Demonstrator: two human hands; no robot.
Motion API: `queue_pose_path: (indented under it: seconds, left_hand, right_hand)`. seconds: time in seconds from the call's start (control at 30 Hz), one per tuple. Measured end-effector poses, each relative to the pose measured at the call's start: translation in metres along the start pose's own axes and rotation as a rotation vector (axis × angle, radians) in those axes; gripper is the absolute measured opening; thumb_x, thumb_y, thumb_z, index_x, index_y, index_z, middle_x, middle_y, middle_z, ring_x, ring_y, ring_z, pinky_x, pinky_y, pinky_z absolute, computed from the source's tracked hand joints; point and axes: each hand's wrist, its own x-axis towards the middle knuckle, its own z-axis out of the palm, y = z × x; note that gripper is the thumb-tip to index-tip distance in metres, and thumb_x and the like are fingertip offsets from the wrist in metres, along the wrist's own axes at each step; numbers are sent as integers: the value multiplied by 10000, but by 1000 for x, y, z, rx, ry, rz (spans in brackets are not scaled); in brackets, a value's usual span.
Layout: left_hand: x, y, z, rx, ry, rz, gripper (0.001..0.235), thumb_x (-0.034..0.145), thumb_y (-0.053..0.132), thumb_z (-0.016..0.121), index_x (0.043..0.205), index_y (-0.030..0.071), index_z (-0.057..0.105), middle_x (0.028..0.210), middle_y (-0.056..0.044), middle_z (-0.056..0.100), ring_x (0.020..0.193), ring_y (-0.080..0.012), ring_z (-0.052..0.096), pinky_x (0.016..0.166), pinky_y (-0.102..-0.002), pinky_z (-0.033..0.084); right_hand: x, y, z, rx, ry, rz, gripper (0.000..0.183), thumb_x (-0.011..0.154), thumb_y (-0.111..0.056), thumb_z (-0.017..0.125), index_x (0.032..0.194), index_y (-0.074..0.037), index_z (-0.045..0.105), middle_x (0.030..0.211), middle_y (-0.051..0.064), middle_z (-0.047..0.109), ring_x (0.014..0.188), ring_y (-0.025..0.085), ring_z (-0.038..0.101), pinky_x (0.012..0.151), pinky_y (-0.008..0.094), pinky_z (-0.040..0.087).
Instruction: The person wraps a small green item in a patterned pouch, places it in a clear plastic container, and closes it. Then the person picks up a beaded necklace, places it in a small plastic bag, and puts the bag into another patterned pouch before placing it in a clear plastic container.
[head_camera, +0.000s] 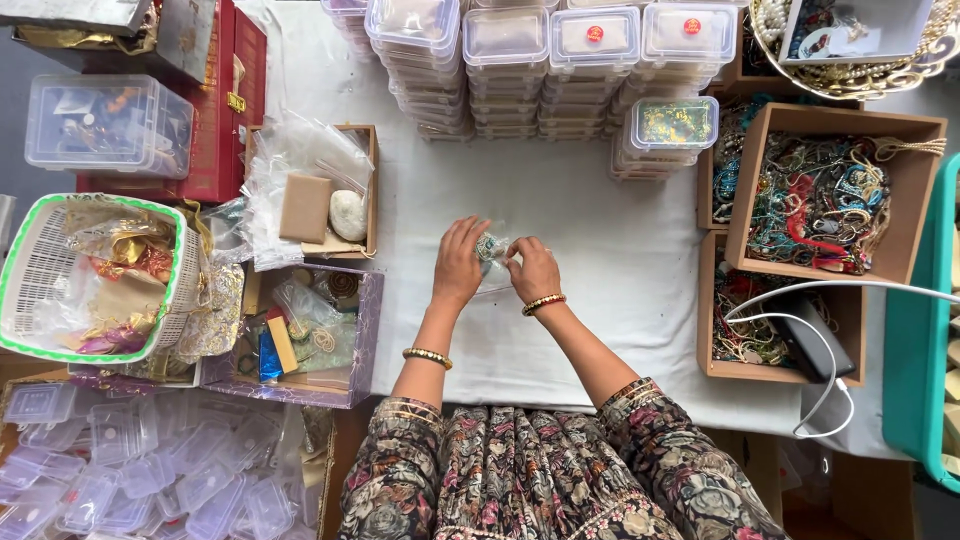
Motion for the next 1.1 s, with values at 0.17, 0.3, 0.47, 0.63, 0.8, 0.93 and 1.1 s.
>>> queue_pose_path:
  seconds: [0.17, 0.3, 0.47, 0.63, 0.8, 0.93, 1.1]
  left_hand:
    - [7, -7, 22, -56, -54, -108, 587, 819, -41, 662, 1364, 166, 596, 1477, -107, 519, 1374, -340, 469, 1140, -427, 416]
    - [-17, -26, 49, -84, -110, -421, 727, 798, -7, 711, 1465, 190, 500, 1462, -112, 489, 1355, -337, 468, 1105, -416, 435]
    - [-30, -16, 28, -109, -70, -431, 834, 797, 33, 758, 1530, 223, 409, 1461, -92, 490, 1358, -328, 460, 1110, -421, 430]
    - [-1, 38, -27, -247, 94, -190, 907, 693, 29, 798, 1510, 171, 433, 1537, -124, 415, 1386, -363, 396, 1114, -448, 397]
    - [8, 24, 2, -403, -115, -175, 168, 862, 180, 864, 1000, 129, 783, 1043, -20, 811, 1018, -230, 673, 1026, -378, 508]
    - [2, 20, 14, -841, -68, -385, 164, 890, 171, 803, 962, 43, 731, 919, -26, 761, 921, -178, 661, 897, -359, 529]
    - [-1, 33, -6, -597, 21, -144, 285, 828, 174, 837, 1041, 9, 744, 1079, -49, 728, 1037, -154, 637, 902, -297, 501]
  right_hand:
    - [-19, -32, -5, -87, 152, -103, 660, 631, -119, 876, 1229, -94, 597, 1147, 202, 602, 1029, 408, 592, 858, 471, 511]
    - [-23, -16, 15, 150, 27, 142, 746, 650, -32, 833, 1339, -139, 565, 1016, 176, 609, 909, 343, 647, 798, 427, 556]
    - [-5, -20, -21, 273, 27, 55, 482, 784, -23, 730, 1238, -162, 649, 848, 29, 676, 837, 244, 682, 796, 379, 558]
    - [3, -81, -104, 1, 48, -465, 451, 795, 37, 652, 1210, -141, 668, 862, -8, 689, 856, 208, 664, 823, 398, 504]
    - [4, -97, -139, 88, 26, -616, 528, 768, -18, 723, 1280, -96, 622, 1008, 31, 710, 947, 254, 664, 878, 413, 500]
    - [6, -36, -111, 231, -3, -439, 598, 730, -97, 817, 1294, -74, 620, 1066, 77, 709, 979, 281, 664, 869, 397, 515]
    - [-4, 0, -83, 350, -60, -160, 175, 845, -161, 832, 1000, -95, 784, 1023, 44, 765, 909, 224, 705, 844, 349, 548]
